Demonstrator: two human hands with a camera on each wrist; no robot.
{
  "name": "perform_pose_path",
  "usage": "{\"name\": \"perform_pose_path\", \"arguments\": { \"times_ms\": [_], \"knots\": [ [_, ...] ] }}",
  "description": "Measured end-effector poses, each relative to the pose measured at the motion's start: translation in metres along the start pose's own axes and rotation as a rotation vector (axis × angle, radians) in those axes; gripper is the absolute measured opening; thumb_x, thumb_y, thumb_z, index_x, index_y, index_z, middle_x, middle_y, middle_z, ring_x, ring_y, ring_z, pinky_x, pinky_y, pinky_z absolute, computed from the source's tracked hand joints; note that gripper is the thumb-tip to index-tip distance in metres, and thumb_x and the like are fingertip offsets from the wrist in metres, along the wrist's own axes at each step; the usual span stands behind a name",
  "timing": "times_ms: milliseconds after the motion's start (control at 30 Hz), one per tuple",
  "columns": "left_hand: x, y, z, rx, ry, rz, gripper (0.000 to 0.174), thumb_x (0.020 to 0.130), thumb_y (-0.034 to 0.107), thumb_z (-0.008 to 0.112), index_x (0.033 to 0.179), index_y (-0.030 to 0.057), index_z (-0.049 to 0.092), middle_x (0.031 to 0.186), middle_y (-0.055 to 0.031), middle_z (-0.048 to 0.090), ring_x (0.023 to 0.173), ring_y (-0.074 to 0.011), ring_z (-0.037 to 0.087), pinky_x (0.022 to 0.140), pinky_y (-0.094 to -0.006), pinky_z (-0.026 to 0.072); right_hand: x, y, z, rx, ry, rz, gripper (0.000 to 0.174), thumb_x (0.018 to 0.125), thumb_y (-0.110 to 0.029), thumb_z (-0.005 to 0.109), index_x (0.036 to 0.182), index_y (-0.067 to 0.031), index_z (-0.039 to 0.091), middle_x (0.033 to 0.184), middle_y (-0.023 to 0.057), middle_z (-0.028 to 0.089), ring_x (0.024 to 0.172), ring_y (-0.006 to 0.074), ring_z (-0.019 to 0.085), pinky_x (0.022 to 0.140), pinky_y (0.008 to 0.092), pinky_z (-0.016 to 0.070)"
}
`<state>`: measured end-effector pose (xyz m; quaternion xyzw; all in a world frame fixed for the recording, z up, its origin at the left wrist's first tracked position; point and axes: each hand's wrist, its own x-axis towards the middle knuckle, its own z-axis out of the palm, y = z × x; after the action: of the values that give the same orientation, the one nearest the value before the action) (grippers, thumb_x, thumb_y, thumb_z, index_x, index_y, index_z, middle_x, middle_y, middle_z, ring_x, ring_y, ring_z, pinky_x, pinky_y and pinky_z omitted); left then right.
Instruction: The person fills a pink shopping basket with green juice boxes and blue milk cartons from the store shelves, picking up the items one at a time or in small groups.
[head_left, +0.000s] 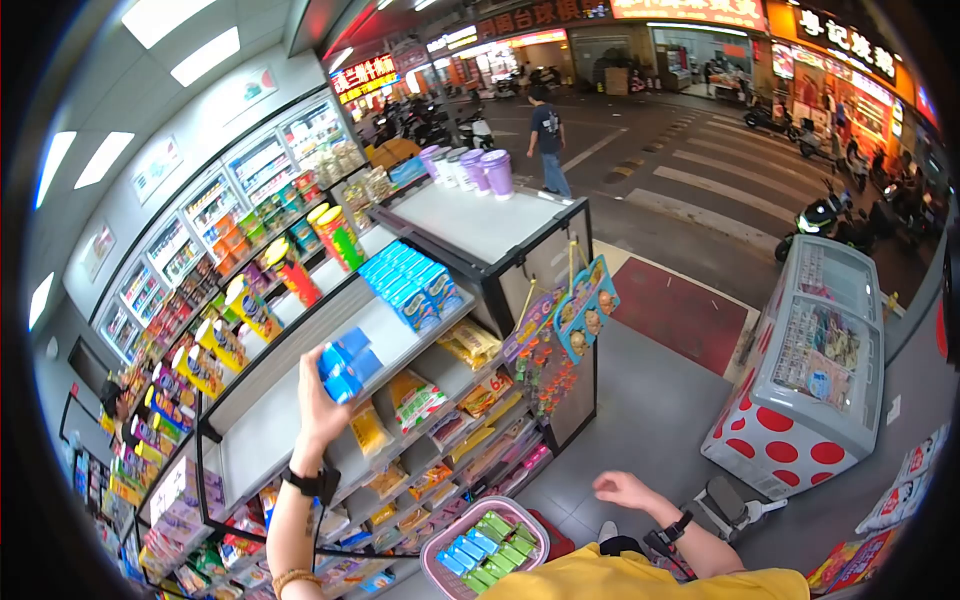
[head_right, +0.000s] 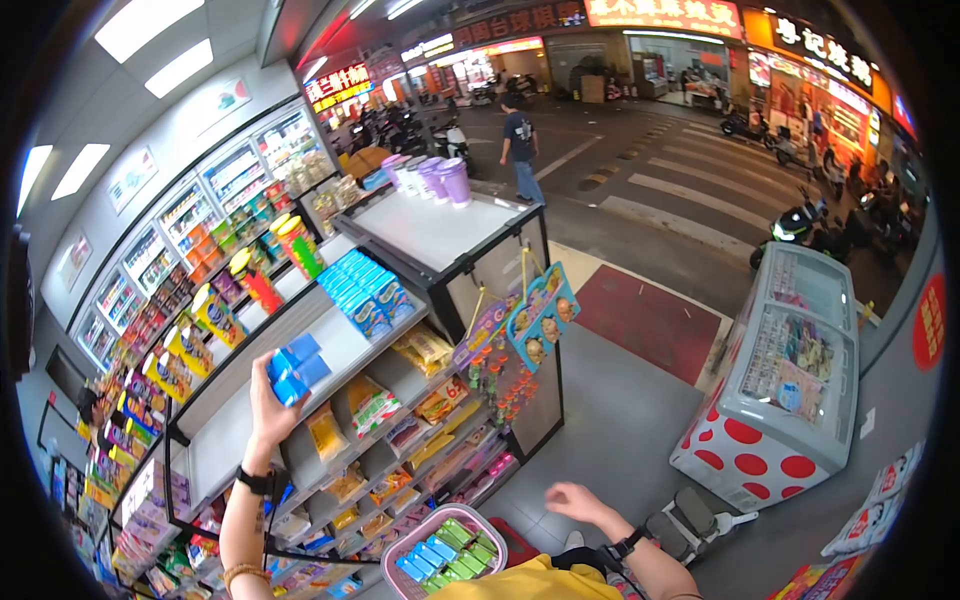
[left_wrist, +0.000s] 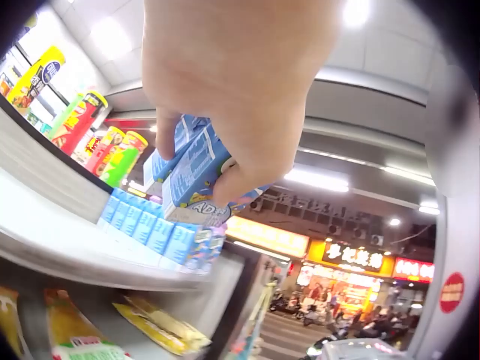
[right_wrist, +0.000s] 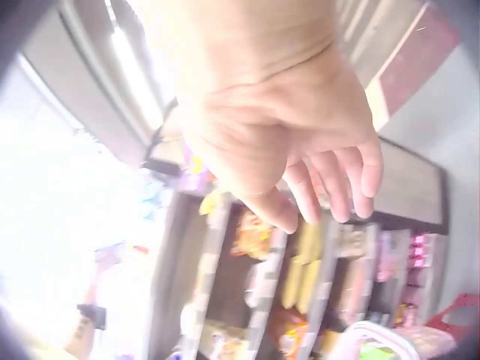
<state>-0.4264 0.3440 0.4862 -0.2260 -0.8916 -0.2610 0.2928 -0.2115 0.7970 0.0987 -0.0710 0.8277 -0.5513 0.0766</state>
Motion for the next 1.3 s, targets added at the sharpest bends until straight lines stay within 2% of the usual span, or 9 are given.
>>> {"name": "perform_pose_path", "arguments": {
  "times_ms": [133,267,400,500,733,800,967,1100,1300],
  "knots": [
    [-0.082,0.059,-0.02,-0.187,-0.22,-0.074,0.072,0.064,0.009,0.085,0.126,0.0049,0.049,0.112,-0.0156,0.059,0.104,-0.0292,0.061,0.092,-0.0395,0.0488,0.04,-0.218,-0.01,0.007,0.06,-0.408,0.075,0.078,-0.03,0.084,0.141,-0.0061,0.049,0.138,0.014,0.052,0.125,0.0299,0.053,0.106,0.0414,0.0432],
    [-0.175,0.092,-0.001,-0.558,-0.551,-0.398,0.081,0.064,0.02,0.092,0.131,0.0038,0.051,0.121,-0.0128,0.061,0.113,-0.0227,0.059,0.099,-0.0365,0.047,0.054,-0.296,0.016,-0.083,-0.163,-0.656,0.119,0.069,-0.038,0.09,0.157,-0.002,0.019,0.152,0.0225,0.032,0.141,0.0388,0.032,0.117,0.0468,0.0291],
    [-0.265,0.086,0.041,-0.685,-0.744,-0.625,0.087,0.066,0.022,0.094,0.135,-0.0021,0.047,0.123,-0.0125,0.059,0.116,-0.0213,0.057,0.101,-0.0346,0.0451,0.069,-0.268,0.074,-0.103,-0.628,-0.5,0.119,0.072,-0.041,0.086,0.158,-0.0051,0.013,0.151,0.0239,0.036,0.14,0.0398,0.035,0.117,0.0465,0.0285],
    [-0.33,0.07,0.072,-0.947,-0.769,-1.075,0.097,0.067,0.027,0.093,0.142,-0.0032,0.039,0.128,-0.0136,0.057,0.118,-0.0221,0.056,0.102,-0.0347,0.0446,0.074,-0.212,0.129,-0.082,-0.886,-0.436,0.115,0.074,-0.037,0.084,0.159,-0.0065,0.013,0.15,0.0239,0.037,0.141,0.0389,0.036,0.117,0.0448,0.0295],
    [-0.442,0.037,0.126,-0.947,-0.561,-1.157,0.097,0.086,0.055,0.072,0.152,0.0008,0.025,0.148,-0.0201,0.042,0.14,-0.0306,0.038,0.115,-0.0416,0.0327,0.085,-0.113,0.222,0.298,-1.195,-0.036,0.098,0.081,-0.025,0.083,0.157,-0.0097,0.023,0.147,0.0142,0.043,0.134,0.0222,0.043,0.112,0.0381,0.0366],
    [-0.485,0.023,0.15,-1.335,-0.381,-1.441,0.089,0.091,0.056,0.066,0.149,-0.0019,0.033,0.146,-0.0187,0.044,0.134,-0.0277,0.046,0.109,-0.0389,0.0408,0.088,-0.106,0.232,0.344,-1.222,0.211,0.091,0.08,-0.025,0.083,0.153,-0.0078,0.031,0.138,0.0099,0.051,0.125,0.0188,0.049,0.104,0.0351,0.0437],
    [-0.553,0.017,0.114,-0.34,-0.104,-1.343,0.061,0.093,0.038,0.07,0.129,-0.0068,0.05,0.119,-0.022,0.052,0.111,-0.0323,0.054,0.099,-0.0403,0.0444,0.09,-0.056,0.264,0.245,-0.869,0.58,0.07,0.075,-0.013,0.083,0.133,0.0029,0.046,0.113,0.0111,0.065,0.099,0.0194,0.067,0.084,0.0341,0.0562],
    [-0.689,0.037,0.106,-0.178,-0.122,-1.717,0.051,0.091,0.043,0.068,0.115,-0.0014,0.063,0.12,-0.023,0.056,0.117,-0.037,0.051,0.104,-0.0435,0.0405,0.108,0.044,0.3,-0.293,-0.626,0.451,0.089,0.063,-0.035,0.086,0.136,-0.0022,0.046,0.119,0.0214,0.064,0.104,0.035,0.067,0.09,0.0423,0.0548],
    [-0.775,0.125,0.11,-0.089,-0.141,-1.988,0.052,0.089,0.044,0.069,0.113,-0.0011,0.064,0.119,-0.0246,0.058,0.118,-0.0385,0.05,0.105,-0.044,0.0395,0.157,0.019,0.357,-0.725,-0.461,0.427,0.089,0.067,-0.04,0.081,0.141,-0.0094,0.041,0.135,0.0281,0.051,0.128,0.0455,0.049,0.104,0.0541,0.0436]
  ]
}}
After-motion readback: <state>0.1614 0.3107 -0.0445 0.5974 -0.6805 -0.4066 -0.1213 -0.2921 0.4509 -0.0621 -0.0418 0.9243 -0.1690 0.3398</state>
